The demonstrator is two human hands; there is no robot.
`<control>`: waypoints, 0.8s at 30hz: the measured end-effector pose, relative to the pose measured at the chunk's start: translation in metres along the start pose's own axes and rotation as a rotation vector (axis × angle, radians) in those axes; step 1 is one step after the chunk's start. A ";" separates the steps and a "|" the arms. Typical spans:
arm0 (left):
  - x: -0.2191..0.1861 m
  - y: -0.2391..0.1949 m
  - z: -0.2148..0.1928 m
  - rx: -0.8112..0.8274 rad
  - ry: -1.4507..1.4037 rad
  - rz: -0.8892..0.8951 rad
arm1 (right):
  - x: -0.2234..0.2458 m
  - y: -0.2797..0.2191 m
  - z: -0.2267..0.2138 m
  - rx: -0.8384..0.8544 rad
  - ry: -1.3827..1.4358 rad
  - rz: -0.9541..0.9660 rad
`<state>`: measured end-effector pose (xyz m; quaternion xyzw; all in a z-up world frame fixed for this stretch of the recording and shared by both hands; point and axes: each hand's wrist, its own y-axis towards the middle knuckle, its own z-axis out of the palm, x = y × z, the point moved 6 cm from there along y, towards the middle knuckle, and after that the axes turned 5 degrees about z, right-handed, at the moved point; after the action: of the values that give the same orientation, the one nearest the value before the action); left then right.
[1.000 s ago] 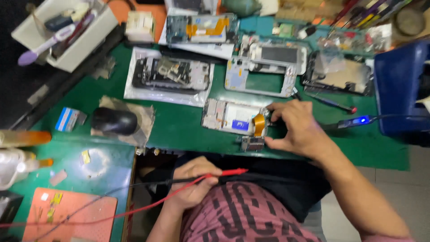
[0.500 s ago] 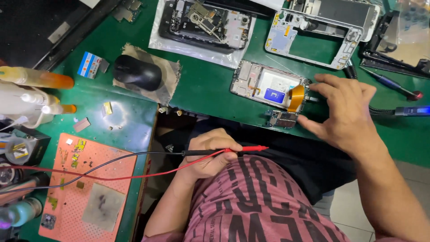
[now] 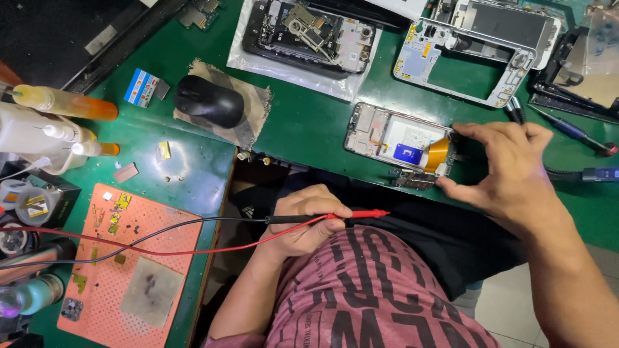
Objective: The person uses multimeter probes to test a disassembled smartphone motherboard on a green workbench. They then pick up a small blue circuit board and place it under a microscope for closer inspection.
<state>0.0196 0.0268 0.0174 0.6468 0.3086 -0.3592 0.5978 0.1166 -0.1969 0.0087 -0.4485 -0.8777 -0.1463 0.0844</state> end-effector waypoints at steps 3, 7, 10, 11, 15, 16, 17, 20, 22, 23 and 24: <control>0.002 -0.001 -0.003 0.006 0.031 -0.018 | 0.001 -0.005 -0.005 -0.074 0.028 -0.074; 0.002 0.001 -0.001 0.007 0.020 0.002 | -0.002 0.001 0.002 -0.115 -0.032 -0.135; 0.000 0.000 -0.001 0.006 -0.007 0.007 | 0.003 0.011 0.006 -0.119 -0.013 -0.172; -0.001 0.000 -0.001 -0.001 -0.005 0.016 | 0.006 0.014 0.007 -0.113 -0.032 -0.182; -0.001 -0.006 -0.006 -0.019 0.025 -0.009 | 0.016 0.024 0.009 -0.074 -0.093 -0.166; -0.001 -0.007 -0.007 -0.018 0.024 -0.009 | 0.017 0.024 0.008 -0.074 -0.093 -0.165; -0.001 -0.007 -0.008 -0.018 0.030 -0.013 | 0.018 0.024 0.007 -0.073 -0.096 -0.170; 0.000 -0.009 -0.009 -0.020 0.029 -0.034 | 0.016 0.019 0.005 -0.065 -0.133 -0.170; 0.001 -0.009 -0.011 -0.024 0.023 -0.056 | 0.012 0.012 0.005 -0.055 -0.164 -0.166; 0.000 -0.009 -0.011 -0.021 0.030 -0.045 | 0.008 0.008 0.003 -0.068 -0.125 -0.147; 0.000 -0.008 -0.012 -0.020 0.037 -0.034 | 0.004 0.004 0.001 -0.082 -0.086 -0.130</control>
<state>0.0141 0.0392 0.0139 0.6420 0.3339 -0.3544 0.5922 0.1178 -0.1909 0.0093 -0.3997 -0.9009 -0.1679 0.0183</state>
